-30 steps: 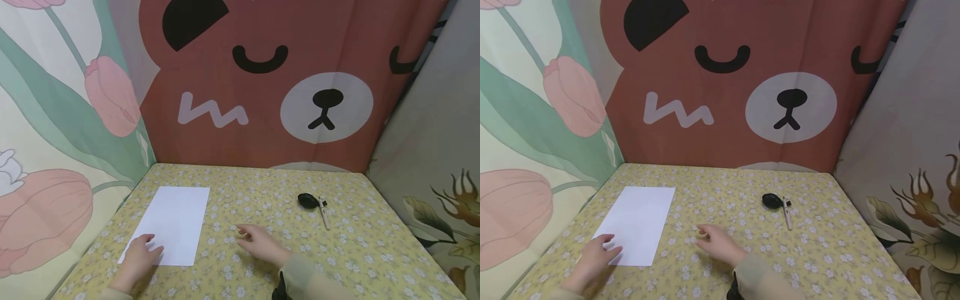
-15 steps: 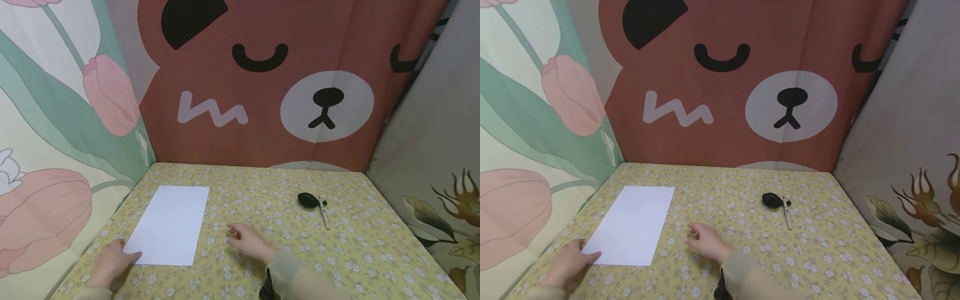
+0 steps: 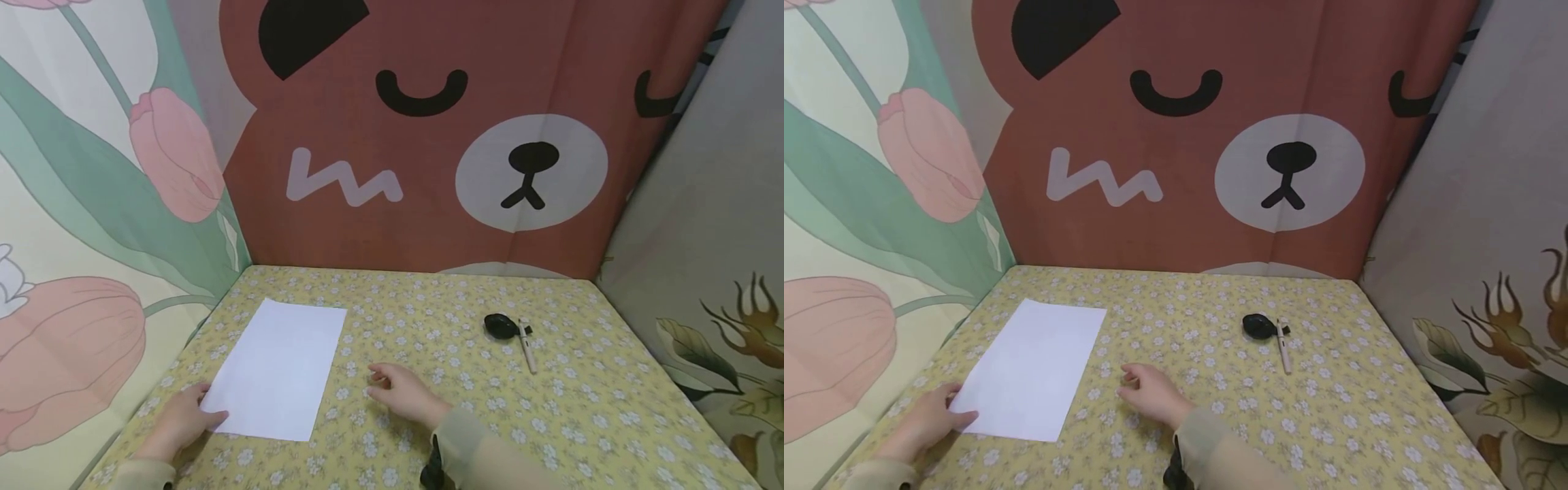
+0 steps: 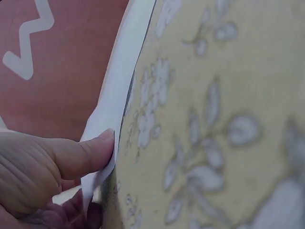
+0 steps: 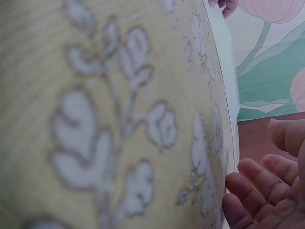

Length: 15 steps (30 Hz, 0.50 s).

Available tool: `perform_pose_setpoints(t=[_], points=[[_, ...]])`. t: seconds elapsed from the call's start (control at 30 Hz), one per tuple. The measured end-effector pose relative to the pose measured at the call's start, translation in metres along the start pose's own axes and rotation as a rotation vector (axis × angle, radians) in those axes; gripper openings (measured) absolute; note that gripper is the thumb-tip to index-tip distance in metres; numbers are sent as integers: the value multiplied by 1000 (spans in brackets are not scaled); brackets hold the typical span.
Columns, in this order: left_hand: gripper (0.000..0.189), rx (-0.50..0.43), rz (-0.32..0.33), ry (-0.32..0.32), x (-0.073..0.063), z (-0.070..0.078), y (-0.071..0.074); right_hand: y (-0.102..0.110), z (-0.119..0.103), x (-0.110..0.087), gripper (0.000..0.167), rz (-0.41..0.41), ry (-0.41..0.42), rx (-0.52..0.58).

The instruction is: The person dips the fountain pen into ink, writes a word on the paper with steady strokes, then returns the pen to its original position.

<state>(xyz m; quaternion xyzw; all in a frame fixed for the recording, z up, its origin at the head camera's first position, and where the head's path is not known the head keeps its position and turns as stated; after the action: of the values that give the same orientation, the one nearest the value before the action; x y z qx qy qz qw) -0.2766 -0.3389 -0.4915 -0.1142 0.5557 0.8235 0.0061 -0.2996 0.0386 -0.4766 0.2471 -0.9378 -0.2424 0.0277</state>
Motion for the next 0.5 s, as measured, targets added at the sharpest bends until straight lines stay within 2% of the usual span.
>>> perform_pose_setpoints(t=[0.2,0.3,0.5], points=[[57,41,-15,-98,3,17,-1,1,4,4,50,14,2,-6],[47,63,-32,-103,6,25,-2,3,7,4,49,28,-7,-14],[44,31,-79,-92,13,41,-7,10,10,3,47,75,-26,2]])
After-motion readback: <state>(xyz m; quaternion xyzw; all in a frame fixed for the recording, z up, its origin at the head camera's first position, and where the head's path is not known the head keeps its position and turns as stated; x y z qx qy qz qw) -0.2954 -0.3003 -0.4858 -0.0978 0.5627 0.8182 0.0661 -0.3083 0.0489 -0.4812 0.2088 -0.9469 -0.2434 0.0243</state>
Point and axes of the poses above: each hand's wrist, its own x-axis towards the middle knuckle, its own y-axis out of the back of the hand, z = x × y, the point moved 8 cm from there along x, towards the middle knuckle, and after that the axes turned 8 degrees about x, right-handed, at the moved point
